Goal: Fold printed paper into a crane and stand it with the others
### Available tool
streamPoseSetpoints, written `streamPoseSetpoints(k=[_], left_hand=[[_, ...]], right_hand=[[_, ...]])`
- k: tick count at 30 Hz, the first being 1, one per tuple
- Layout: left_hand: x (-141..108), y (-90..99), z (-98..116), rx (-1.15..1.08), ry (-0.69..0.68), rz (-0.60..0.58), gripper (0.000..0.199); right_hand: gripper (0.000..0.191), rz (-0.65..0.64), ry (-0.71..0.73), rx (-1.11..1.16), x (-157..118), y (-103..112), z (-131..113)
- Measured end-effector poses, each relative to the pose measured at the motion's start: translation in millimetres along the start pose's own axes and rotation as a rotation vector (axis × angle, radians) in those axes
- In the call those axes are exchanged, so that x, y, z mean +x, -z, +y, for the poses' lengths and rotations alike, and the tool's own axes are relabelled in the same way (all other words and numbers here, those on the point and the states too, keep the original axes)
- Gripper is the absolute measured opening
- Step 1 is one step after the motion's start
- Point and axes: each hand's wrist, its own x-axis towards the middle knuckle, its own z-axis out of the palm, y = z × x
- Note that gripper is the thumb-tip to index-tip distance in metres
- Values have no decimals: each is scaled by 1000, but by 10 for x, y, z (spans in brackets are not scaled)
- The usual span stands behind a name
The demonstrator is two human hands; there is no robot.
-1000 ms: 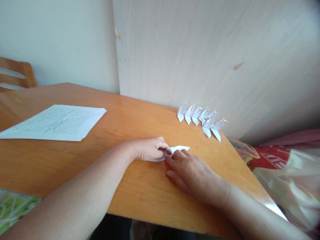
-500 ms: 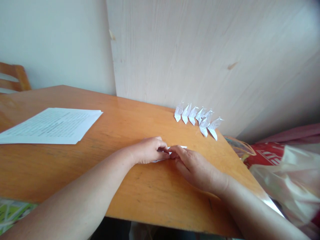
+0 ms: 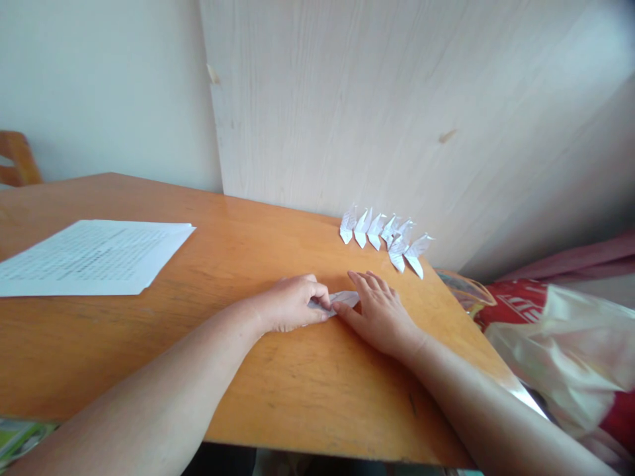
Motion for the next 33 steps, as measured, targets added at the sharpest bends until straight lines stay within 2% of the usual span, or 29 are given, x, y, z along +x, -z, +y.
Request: streamPoseSetpoints(k=[3,11,19,22,25,29,31,33], left_hand=[[5,2,-4,1,-2,-9,22],[5,4,-29,-11,-24,-6,23],[-4,17,-15,-39,-16,-12,22],[-9,16,-30,-46,1,-12,22],[-12,21,-37,-41,11,-24,22],[-26,52,-20,-38,26,-56,25],[-33,73,-4,-40,35,-75,28],[-37,93,14,-43,42,-89,29]], right_hand=[[80,-81,-8,-28,-9,-21,-27],[83,-171,-67,-27,32,42,47],[83,-180,-112,-13,103,22,335],[81,-126,-91,0,129,-6,448],[67,38,-9,100,145,-14,450],[39,261,135,340,139,-8,291],[27,271,132,435,120,-3,180],[16,216,114,504,96,4,71]])
